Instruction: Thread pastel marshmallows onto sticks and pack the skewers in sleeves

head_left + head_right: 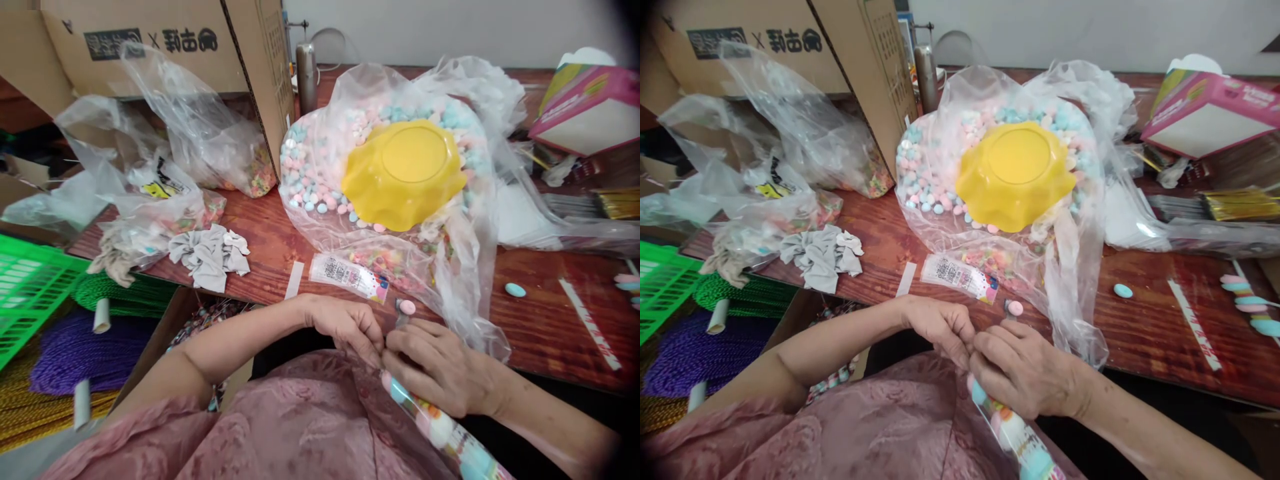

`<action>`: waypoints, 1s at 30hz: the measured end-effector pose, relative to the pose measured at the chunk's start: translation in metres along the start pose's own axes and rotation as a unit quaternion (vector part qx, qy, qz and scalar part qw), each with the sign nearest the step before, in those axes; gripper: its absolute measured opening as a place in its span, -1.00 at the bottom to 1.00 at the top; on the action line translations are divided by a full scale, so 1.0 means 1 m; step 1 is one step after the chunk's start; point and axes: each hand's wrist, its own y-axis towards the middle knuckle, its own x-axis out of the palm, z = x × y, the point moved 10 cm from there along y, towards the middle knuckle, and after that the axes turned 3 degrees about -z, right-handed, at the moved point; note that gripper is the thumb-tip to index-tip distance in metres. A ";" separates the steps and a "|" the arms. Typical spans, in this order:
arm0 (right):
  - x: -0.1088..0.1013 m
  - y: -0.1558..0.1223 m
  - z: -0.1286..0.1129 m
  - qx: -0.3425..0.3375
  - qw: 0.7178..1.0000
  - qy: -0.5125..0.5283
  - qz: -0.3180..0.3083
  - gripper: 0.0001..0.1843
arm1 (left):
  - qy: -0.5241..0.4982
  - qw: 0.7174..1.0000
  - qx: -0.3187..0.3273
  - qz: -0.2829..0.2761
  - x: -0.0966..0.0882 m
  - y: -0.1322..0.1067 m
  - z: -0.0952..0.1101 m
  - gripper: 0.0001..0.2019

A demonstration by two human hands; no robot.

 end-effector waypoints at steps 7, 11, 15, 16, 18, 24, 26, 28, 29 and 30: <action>0.021 0.008 0.029 -0.008 0.980 -0.130 -0.151 -0.85 | 0.606 0.773 0.004 0.189 -0.009 -0.025 0.079 -0.82; 0.008 0.010 0.075 0.104 0.982 -0.129 -0.091 -0.81 | 0.759 0.550 0.031 0.346 0.011 -0.037 0.107 -0.82; -0.028 0.006 0.106 0.268 0.959 -0.010 0.093 -0.81 | 0.722 0.522 0.101 0.442 0.022 -0.039 0.101 -0.76; -0.034 0.002 0.109 0.302 0.941 0.050 0.145 -0.81 | 0.686 0.564 0.111 0.447 0.020 -0.037 0.094 -0.72; -0.035 -0.008 0.112 0.365 0.891 0.161 0.218 -0.81 | 0.575 0.693 0.118 0.419 0.010 -0.029 0.075 -0.64; -0.010 0.003 0.091 0.332 0.903 0.185 0.200 -0.73 | 0.207 0.893 0.067 0.395 -0.056 -0.024 0.037 -0.63; -0.006 0.013 0.084 0.284 0.927 0.161 0.183 -0.80 | 0.217 0.886 0.120 0.393 -0.072 -0.026 0.060 -0.67; -0.011 0.021 0.081 0.247 0.946 0.106 0.181 -0.81 | 0.243 0.867 0.177 0.398 -0.082 -0.030 0.089 -0.69; -0.017 0.025 0.080 0.227 0.956 0.050 0.181 -0.79 | 0.246 0.857 0.190 0.412 -0.087 -0.034 0.100 -0.67; -0.023 0.028 0.079 0.210 0.960 -0.019 0.182 -0.77 | 0.240 0.846 0.195 0.434 -0.092 -0.039 0.109 -0.62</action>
